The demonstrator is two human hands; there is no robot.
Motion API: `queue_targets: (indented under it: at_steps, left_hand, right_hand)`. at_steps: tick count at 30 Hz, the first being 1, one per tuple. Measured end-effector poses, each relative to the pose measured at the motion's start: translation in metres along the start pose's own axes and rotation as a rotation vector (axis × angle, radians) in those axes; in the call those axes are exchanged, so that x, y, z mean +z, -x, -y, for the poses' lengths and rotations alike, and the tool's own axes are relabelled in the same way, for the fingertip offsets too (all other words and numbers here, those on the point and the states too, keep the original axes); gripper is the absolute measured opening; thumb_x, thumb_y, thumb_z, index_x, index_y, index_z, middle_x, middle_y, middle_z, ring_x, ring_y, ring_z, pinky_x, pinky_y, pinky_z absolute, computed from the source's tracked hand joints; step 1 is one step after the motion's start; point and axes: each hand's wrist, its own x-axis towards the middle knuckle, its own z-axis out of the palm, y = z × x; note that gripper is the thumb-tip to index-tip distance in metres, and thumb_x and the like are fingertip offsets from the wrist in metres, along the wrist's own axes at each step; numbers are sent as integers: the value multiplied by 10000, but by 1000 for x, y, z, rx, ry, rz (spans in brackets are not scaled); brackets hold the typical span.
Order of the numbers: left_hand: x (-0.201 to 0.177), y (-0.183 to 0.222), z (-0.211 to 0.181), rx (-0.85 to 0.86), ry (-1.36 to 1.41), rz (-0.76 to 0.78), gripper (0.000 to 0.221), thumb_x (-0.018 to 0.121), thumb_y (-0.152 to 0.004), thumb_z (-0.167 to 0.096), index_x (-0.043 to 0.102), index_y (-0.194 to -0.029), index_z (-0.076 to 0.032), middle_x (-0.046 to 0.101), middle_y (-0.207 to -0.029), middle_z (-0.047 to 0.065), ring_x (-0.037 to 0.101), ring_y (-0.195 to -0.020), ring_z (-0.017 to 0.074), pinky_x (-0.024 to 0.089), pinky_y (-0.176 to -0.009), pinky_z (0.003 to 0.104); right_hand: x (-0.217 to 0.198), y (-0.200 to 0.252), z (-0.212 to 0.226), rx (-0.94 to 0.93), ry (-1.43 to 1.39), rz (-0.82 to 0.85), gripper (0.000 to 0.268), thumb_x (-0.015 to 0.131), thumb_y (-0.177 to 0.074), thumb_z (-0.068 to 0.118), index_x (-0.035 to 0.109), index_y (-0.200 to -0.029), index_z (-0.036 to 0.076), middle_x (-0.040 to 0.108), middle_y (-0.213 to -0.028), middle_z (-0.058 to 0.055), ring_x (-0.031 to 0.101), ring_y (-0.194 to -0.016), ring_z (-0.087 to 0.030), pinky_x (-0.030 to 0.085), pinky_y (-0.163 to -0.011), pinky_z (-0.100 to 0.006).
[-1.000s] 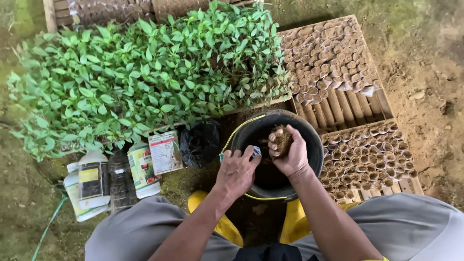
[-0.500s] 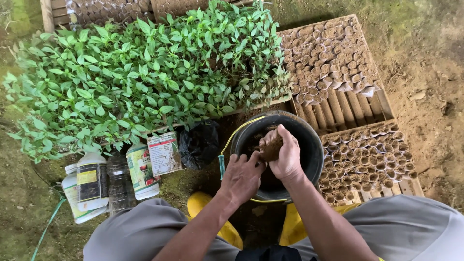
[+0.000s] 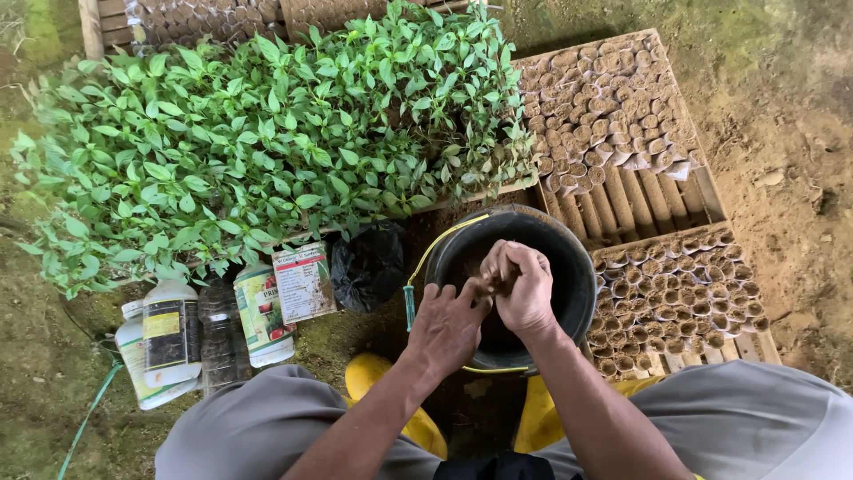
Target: Filling small cardboard tubes with seeds and soil and placing them in a tray.
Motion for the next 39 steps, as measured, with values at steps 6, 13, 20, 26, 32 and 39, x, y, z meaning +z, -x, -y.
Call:
queue_targets:
  at_steps: [6,13,20,26,32,39]
  left_hand:
    - [7,0,0,9,-18,-15,287,645,-870,-188,666,-1154,-159,547,-1274,130,581,-789,299,370,-769,446]
    - [21,-2,3,23,20,-87,310,639,-817,-195,669,-1124,-169,567,-1301,129,570,-788,335,367,-768,469]
    - [-11,-1,-1,-10,41,-99,318,626,-805,-167,690,-1116,-175,563,-1302,112,594,-798,352,373,-753,463]
    - [-6,-4,12,-65,43,-103,345,634,-815,-209,674,-1159,-208,559,-1287,83,623,-797,320,386,-739,448]
    - [-13,-2,6,-89,-23,-209,339,648,-791,-217,698,-1127,-209,574,-1245,104,648,-800,328,403,-723,457]
    - [-20,-6,11,-164,317,-345,505,631,-787,-102,592,-1287,-151,568,-1268,125,681,-957,387,510,-804,511]
  right_hand:
    - [-1,2,-2,-6,-21,32,433,510,-875,153,423,-460,64,384,-481,-116,571,-512,-297,430,-422,-343]
    - [2,5,-2,-36,-24,80,403,494,-842,164,436,-452,78,403,-477,-95,645,-632,-325,478,-497,-346]
    - [2,9,14,-8,114,140,283,495,-794,172,627,-665,-42,543,-576,-152,702,-798,-340,499,-545,-358]
    - [-16,6,32,-41,1282,195,574,606,-759,33,659,-1319,143,730,-1125,-169,650,-1159,-393,539,-988,-514]
    - [-26,12,-7,82,1521,337,625,785,-800,272,568,-1386,299,723,-1109,-93,710,-1104,-302,587,-950,-461]
    - [-28,8,2,-6,1250,288,291,741,-848,144,732,-1135,184,757,-891,-94,750,-933,-285,611,-844,-427]
